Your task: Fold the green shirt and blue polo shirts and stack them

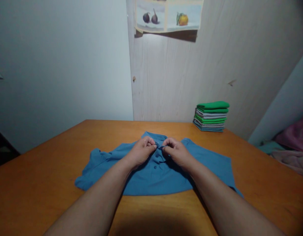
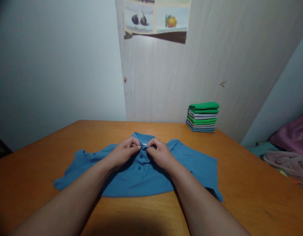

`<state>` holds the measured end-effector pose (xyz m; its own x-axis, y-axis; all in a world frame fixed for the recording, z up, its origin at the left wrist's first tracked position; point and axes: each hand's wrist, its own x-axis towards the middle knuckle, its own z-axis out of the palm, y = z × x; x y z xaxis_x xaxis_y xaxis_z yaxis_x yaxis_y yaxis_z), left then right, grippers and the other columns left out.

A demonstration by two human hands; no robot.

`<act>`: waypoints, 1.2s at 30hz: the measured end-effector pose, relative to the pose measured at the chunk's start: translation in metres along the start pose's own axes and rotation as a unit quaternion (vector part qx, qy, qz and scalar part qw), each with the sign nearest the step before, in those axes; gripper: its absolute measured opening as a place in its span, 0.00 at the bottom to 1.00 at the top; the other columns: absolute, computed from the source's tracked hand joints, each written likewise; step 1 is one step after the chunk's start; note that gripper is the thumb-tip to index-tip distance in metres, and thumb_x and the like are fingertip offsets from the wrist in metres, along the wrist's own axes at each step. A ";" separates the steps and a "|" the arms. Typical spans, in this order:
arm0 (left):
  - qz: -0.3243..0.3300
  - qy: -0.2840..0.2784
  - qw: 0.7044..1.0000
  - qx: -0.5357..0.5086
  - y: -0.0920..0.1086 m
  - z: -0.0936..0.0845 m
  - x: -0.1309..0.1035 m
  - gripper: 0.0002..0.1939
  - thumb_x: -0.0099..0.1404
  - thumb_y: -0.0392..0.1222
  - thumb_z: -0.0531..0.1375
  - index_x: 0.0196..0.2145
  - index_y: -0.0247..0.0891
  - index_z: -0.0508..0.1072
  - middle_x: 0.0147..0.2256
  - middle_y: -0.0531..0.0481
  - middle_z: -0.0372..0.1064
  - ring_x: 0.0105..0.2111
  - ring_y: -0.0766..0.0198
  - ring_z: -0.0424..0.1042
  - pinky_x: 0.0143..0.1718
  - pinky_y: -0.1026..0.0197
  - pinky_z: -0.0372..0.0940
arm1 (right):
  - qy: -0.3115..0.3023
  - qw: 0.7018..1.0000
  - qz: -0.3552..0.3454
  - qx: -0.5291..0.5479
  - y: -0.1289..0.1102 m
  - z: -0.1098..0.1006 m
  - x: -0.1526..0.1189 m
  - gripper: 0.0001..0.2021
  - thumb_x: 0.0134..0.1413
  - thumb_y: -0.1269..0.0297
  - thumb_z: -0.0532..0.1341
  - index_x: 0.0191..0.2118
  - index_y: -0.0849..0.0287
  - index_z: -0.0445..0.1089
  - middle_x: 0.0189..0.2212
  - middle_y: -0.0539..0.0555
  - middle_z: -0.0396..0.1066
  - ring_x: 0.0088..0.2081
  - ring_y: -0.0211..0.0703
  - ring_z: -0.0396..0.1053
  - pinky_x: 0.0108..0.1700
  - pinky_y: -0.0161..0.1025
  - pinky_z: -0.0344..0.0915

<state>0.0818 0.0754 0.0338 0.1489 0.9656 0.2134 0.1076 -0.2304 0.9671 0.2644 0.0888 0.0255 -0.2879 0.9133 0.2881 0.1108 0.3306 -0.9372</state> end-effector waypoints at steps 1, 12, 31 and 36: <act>0.003 0.003 1.000 0.004 0.000 0.000 0.001 0.07 0.59 0.40 0.63 0.31 0.38 0.67 0.23 0.58 0.59 0.23 0.70 0.56 0.24 0.67 0.50 | 0.008 0.999 -0.017 -0.027 -0.002 -0.001 0.000 0.04 0.49 0.63 0.62 0.30 0.55 0.69 0.24 0.48 0.65 0.28 0.40 0.61 0.31 0.37 0.58; 0.019 -0.023 0.999 0.034 0.001 0.001 -0.002 0.05 0.57 0.38 0.63 0.29 0.38 0.69 0.24 0.56 0.62 0.23 0.69 0.59 0.24 0.67 0.52 | 0.037 0.992 -0.060 -0.104 -0.003 0.004 0.000 0.05 0.50 0.60 0.65 0.30 0.54 0.73 0.30 0.52 0.69 0.34 0.44 0.65 0.37 0.42 0.61; 0.013 -0.083 0.996 0.021 0.013 -0.002 -0.007 0.05 0.58 0.38 0.63 0.31 0.38 0.69 0.24 0.56 0.64 0.22 0.71 0.59 0.24 0.68 0.52 | -0.045 0.968 0.137 0.206 -0.004 0.003 -0.001 0.10 0.42 0.63 0.69 0.30 0.59 0.69 0.21 0.45 0.65 0.23 0.34 0.59 0.26 0.34 0.55; 0.002 -0.068 0.997 0.032 0.014 -0.003 -0.006 0.04 0.55 0.35 0.62 0.31 0.38 0.71 0.22 0.57 0.61 0.21 0.71 0.57 0.23 0.68 0.49 | -0.035 0.983 0.108 0.144 -0.005 0.004 -0.002 0.09 0.44 0.62 0.67 0.31 0.57 0.68 0.19 0.44 0.63 0.21 0.34 0.57 0.24 0.34 0.52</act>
<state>0.0798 0.0666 0.0465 0.2804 0.9405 0.1921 0.1696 -0.2455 0.9544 0.2606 0.0838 0.0289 -0.3528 0.9329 0.0719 -0.0938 0.0412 -0.9947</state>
